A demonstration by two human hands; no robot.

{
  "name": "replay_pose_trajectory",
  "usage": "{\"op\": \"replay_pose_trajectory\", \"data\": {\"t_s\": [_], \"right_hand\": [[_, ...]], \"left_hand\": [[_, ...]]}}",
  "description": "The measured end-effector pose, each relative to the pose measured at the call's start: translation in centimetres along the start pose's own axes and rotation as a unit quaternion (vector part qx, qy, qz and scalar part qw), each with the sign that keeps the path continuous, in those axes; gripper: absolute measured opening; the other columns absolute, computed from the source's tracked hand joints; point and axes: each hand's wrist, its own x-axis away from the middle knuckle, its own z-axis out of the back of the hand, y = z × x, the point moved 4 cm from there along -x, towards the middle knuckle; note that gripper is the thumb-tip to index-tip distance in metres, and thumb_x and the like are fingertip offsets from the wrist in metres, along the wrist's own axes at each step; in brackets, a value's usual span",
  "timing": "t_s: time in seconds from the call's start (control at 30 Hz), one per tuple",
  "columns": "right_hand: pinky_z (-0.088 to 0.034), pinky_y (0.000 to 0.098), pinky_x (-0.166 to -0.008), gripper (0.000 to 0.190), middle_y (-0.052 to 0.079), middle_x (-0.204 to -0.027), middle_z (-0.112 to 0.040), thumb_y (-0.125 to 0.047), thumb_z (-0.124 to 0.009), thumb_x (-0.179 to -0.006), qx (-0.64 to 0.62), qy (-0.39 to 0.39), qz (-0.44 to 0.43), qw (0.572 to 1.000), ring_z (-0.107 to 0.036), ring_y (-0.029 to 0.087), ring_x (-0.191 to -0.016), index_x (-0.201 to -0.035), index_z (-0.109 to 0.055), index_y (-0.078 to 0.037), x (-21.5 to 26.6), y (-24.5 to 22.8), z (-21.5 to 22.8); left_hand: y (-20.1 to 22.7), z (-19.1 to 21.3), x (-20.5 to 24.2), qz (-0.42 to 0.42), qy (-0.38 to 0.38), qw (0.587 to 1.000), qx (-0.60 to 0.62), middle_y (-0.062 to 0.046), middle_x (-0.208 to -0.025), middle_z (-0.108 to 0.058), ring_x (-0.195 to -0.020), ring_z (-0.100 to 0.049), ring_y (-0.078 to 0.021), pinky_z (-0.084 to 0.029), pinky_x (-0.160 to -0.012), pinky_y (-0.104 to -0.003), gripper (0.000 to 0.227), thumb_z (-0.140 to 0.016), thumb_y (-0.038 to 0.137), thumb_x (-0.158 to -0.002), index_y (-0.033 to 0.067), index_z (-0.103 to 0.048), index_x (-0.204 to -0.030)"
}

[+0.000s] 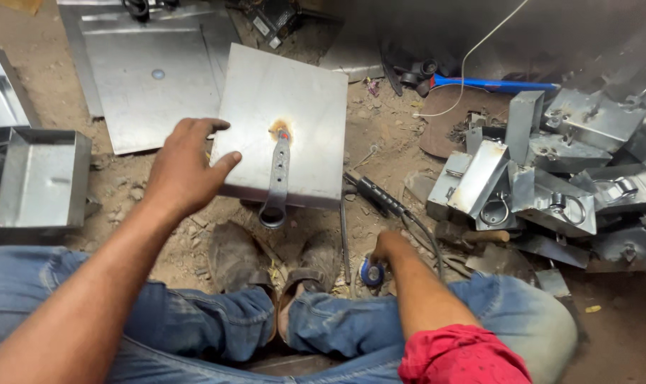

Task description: The person measures a metal plate with a ruler, positions a metal component on it, and welds the component to the plate using a welding tool.

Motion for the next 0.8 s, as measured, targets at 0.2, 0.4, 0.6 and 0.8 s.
{"op": "replay_pose_trajectory", "data": {"t_s": [0.2, 0.4, 0.6, 0.8], "right_hand": [[-0.057, 0.0424, -0.097, 0.083, 0.024, -0.131, -0.061, -0.018, -0.091, -0.072, 0.040, 0.032, -0.028, 0.998, -0.064, 0.040, -0.119, -0.140, -0.045, -0.009, -0.7, -0.1, -7.5], [-0.055, 0.0408, -0.102, 0.076, 0.022, -0.125, -0.069, -0.028, -0.088, -0.070, 0.040, 0.030, -0.030, 0.998, -0.067, 0.037, -0.119, -0.135, -0.054, -0.006, 0.0, -1.1, -4.8], [-0.063, 0.0427, -0.091, 0.089, 0.018, -0.126, -0.070, -0.033, -0.084, -0.057, -0.146, -0.090, 0.000, 0.985, -0.072, 0.033, -0.110, -0.139, -0.056, -0.009, 5.1, -3.0, 4.0], [-0.058, 0.0376, -0.088, 0.078, 0.015, -0.115, -0.071, -0.032, -0.078, -0.061, -0.305, 0.015, 0.312, 0.900, -0.069, 0.024, -0.101, -0.131, -0.063, 0.000, 14.5, -9.5, 10.6]], "left_hand": [[2.1, 1.3, 0.2, -0.072, 0.023, 0.997, 0.028, -0.014, -0.118, -0.065, -0.112, -0.061, -0.0330, -0.049, -0.095, -0.046, 0.035, -0.074, 0.028, -0.089, 0.0078, -0.071, -0.117], [2.3, 2.3, -0.1, -0.045, 0.024, 0.998, 0.042, -0.012, -0.114, -0.067, -0.105, -0.065, -0.0311, -0.052, -0.091, -0.044, 0.032, -0.071, 0.029, -0.090, 0.0092, -0.071, -0.115], [0.4, -1.3, 0.2, 0.046, -0.107, 0.985, 0.130, -0.007, -0.116, -0.074, -0.102, -0.071, -0.0229, -0.057, -0.091, -0.040, 0.035, -0.068, 0.033, -0.091, 0.0133, -0.071, -0.119], [-0.1, -9.2, 2.8, 0.015, -0.264, 0.940, 0.217, -0.010, -0.114, -0.074, -0.104, -0.070, -0.0215, -0.055, -0.092, -0.037, 0.050, -0.074, 0.044, -0.089, 0.0079, -0.070, -0.123]]}}
